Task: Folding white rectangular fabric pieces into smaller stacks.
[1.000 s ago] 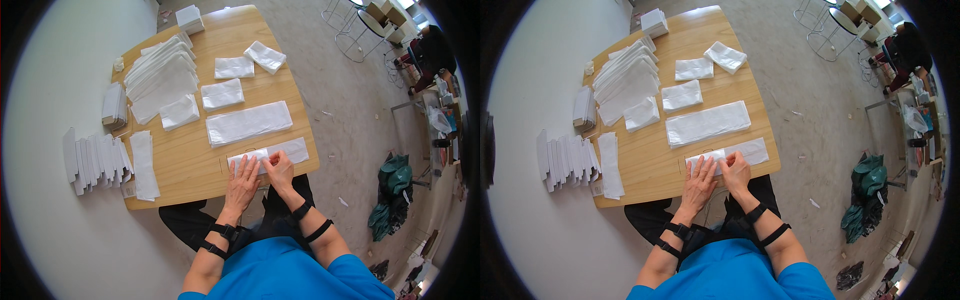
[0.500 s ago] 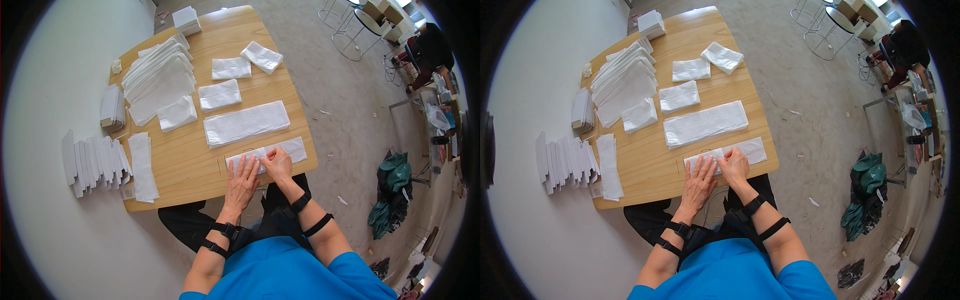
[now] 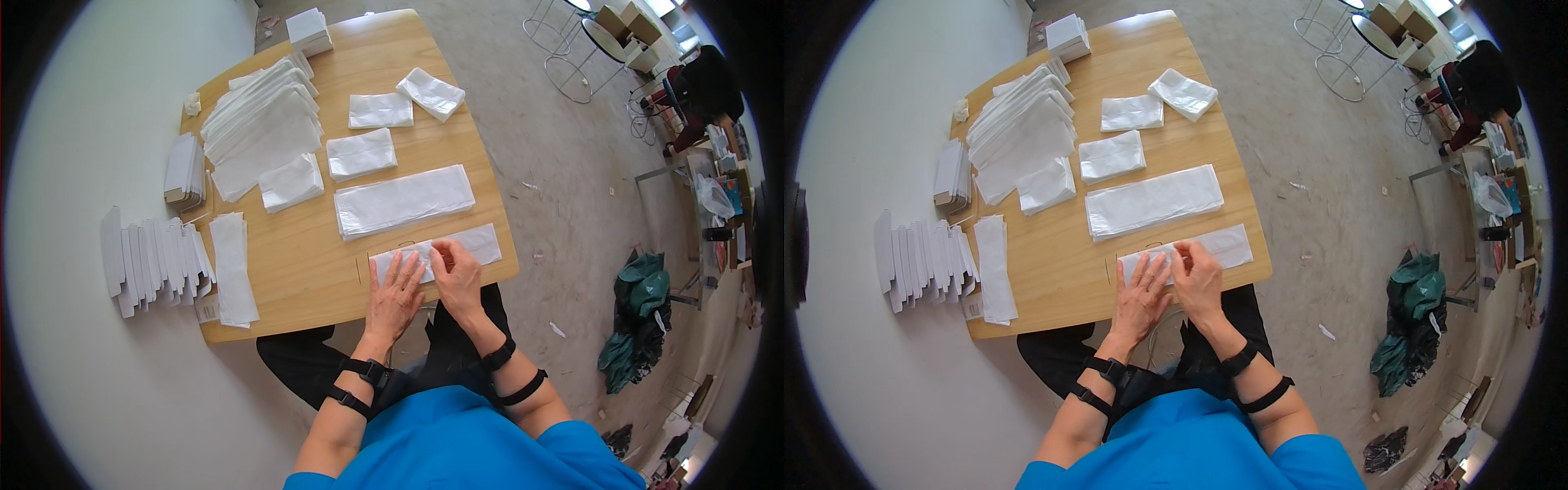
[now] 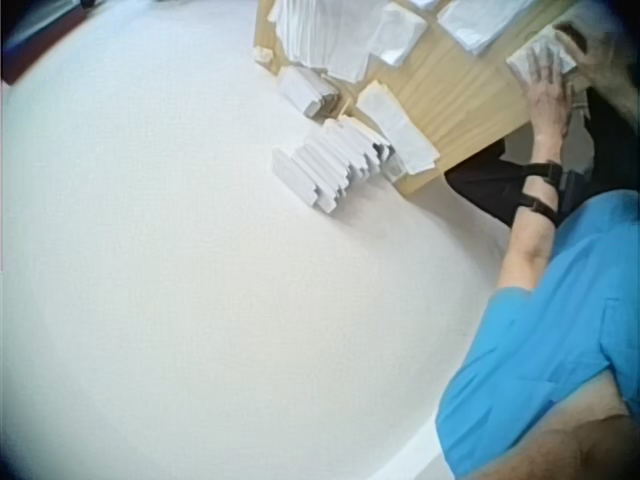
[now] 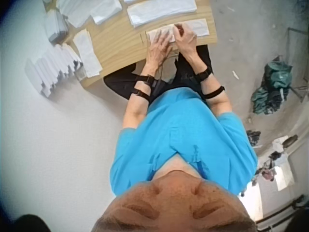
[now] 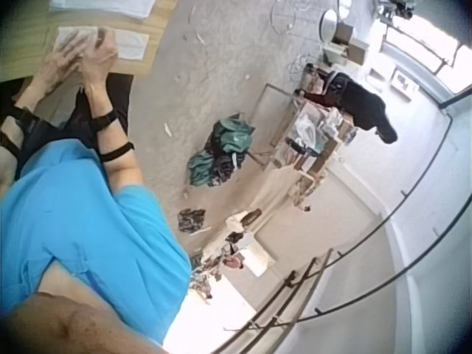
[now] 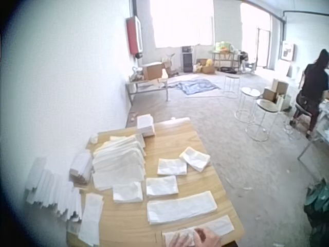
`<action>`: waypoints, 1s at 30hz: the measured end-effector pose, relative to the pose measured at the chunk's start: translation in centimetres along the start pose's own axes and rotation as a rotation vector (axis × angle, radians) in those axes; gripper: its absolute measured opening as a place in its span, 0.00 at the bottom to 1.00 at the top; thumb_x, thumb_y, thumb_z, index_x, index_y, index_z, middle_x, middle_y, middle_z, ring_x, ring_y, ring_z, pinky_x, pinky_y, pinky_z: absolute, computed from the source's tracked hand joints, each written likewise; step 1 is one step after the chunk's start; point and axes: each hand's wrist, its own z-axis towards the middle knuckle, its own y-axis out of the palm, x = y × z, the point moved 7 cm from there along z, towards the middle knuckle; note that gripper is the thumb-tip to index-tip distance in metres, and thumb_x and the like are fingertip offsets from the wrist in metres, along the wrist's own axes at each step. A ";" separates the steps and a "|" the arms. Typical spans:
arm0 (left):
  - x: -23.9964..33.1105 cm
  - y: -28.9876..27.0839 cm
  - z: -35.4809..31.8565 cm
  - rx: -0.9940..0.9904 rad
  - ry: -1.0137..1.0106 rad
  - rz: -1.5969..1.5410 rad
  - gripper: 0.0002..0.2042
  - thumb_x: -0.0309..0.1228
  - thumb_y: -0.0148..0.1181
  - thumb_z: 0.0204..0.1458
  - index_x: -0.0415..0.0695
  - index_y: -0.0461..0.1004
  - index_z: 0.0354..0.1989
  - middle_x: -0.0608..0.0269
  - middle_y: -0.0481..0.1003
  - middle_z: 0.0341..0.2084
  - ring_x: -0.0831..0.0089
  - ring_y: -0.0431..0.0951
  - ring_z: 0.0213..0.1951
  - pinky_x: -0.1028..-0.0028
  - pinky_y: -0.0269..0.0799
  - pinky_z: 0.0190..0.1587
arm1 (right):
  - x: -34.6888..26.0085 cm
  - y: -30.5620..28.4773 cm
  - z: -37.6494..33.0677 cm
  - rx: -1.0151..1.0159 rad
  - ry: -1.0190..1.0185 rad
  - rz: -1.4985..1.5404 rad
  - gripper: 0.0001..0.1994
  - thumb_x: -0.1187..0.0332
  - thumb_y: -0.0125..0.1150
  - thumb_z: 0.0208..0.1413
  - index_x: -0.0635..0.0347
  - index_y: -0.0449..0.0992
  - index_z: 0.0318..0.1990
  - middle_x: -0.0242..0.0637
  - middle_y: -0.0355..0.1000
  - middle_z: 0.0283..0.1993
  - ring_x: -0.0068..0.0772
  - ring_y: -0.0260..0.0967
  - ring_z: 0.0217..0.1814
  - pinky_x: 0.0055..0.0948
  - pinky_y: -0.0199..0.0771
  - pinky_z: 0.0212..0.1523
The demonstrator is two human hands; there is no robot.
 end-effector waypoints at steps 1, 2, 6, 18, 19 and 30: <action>-0.2 0.0 -0.1 0.007 -0.001 0.003 0.30 0.40 0.61 0.51 0.53 0.63 0.64 0.69 0.56 0.68 0.65 0.49 0.70 0.45 0.34 0.70 | 0.7 1.2 0.0 -0.064 0.051 0.232 0.08 0.73 0.56 0.59 0.69 0.73 0.43 0.40 0.77 0.35 0.27 0.76 0.36 0.24 0.77 0.37; -0.2 0.0 0.0 0.015 0.003 0.003 0.30 0.41 0.61 0.50 0.54 0.64 0.63 0.71 0.55 0.68 0.66 0.49 0.70 0.45 0.34 0.70 | 2.5 2.5 0.4 -0.123 0.124 0.316 0.10 0.73 0.52 0.63 0.70 0.72 0.48 0.41 0.76 0.40 0.25 0.76 0.40 0.22 0.78 0.40; -0.2 0.5 -0.3 -0.031 0.061 0.077 0.38 0.50 0.59 0.50 0.50 0.54 0.68 0.68 0.51 0.70 0.64 0.45 0.71 0.45 0.32 0.70 | 6.7 3.7 1.0 -0.056 0.305 0.504 0.12 0.73 0.52 0.62 0.71 0.72 0.49 0.43 0.77 0.41 0.27 0.77 0.38 0.21 0.77 0.40; -4.1 -3.1 -4.3 0.227 -0.299 -0.026 0.28 0.42 0.52 0.60 0.40 0.57 0.64 0.55 0.61 0.63 0.57 0.60 0.65 0.52 0.50 0.67 | 7.9 4.1 1.4 -0.012 0.322 0.377 0.15 0.70 0.59 0.55 0.71 0.74 0.47 0.39 0.78 0.36 0.24 0.76 0.36 0.22 0.75 0.39; -3.7 -2.8 -3.8 0.230 -0.307 -0.026 0.28 0.42 0.52 0.60 0.40 0.57 0.64 0.55 0.61 0.63 0.57 0.60 0.65 0.52 0.50 0.67 | 7.8 4.3 1.5 -0.019 0.319 0.376 0.15 0.70 0.59 0.55 0.71 0.74 0.47 0.39 0.78 0.36 0.24 0.76 0.36 0.22 0.75 0.39; -8.1 3.2 -4.2 0.407 -0.995 -1.916 0.21 0.44 0.40 0.66 0.35 0.66 0.50 0.49 0.74 0.46 0.62 0.77 0.48 0.71 0.75 0.49 | 8.4 4.0 1.8 0.020 0.330 0.347 0.15 0.68 0.61 0.53 0.69 0.75 0.45 0.38 0.79 0.35 0.23 0.77 0.34 0.22 0.75 0.38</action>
